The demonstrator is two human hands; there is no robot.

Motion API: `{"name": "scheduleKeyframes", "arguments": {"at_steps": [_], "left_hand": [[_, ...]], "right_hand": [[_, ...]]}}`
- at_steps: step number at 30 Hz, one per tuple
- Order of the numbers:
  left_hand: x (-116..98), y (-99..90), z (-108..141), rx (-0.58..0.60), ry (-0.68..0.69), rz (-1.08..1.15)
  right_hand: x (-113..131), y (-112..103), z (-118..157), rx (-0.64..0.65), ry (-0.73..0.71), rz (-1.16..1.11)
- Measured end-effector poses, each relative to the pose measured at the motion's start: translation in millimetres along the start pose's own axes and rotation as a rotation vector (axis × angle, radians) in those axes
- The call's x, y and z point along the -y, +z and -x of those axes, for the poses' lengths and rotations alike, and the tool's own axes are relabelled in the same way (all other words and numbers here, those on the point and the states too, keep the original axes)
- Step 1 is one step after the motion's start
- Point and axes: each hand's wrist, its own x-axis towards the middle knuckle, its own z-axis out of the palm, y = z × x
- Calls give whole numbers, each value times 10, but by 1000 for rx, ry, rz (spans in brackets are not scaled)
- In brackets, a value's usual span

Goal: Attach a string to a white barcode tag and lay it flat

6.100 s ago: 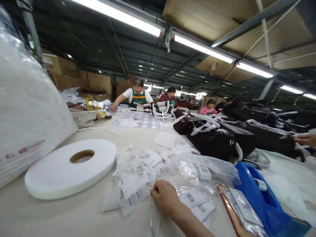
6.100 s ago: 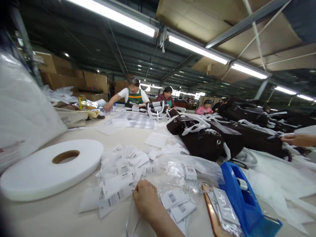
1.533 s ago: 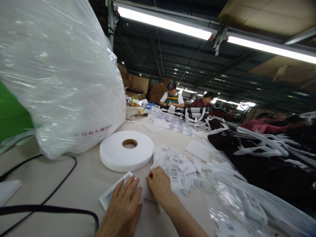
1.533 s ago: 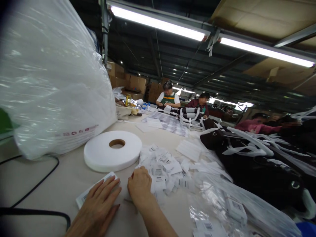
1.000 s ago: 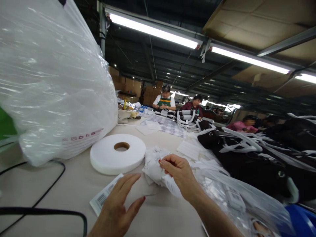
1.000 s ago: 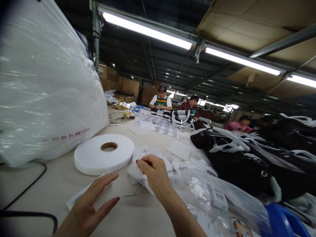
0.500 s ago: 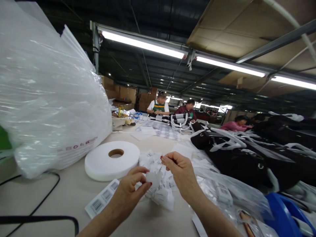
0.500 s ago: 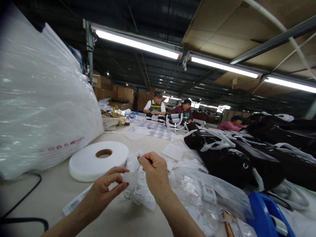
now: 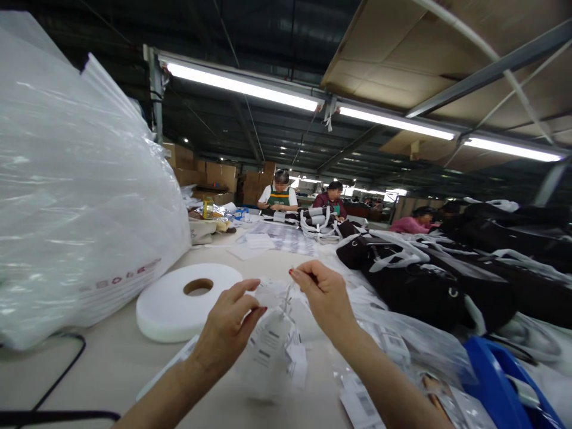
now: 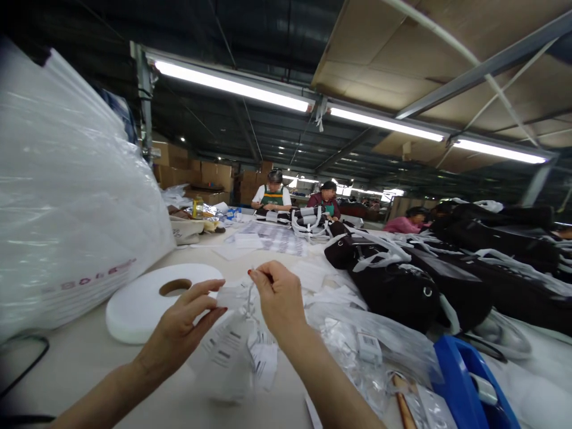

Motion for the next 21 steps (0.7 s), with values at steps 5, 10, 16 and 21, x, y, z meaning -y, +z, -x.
{"name": "scheduleKeyframes", "arguments": {"at_steps": [5,10,16,21], "left_hand": [[3,127,15,-4,-34,16],[-20,200,-55,-15,-84,49],[4,291,-121,23,-166,136],[27,345,-133,90,-268,200]], "right_hand": [[-47,0,6,28,-79,107],[-60,-12,-18,2,-121,179],[-75,-38,-30,5,-130,219],[-139,-90,-46,0,-96,239]]}}
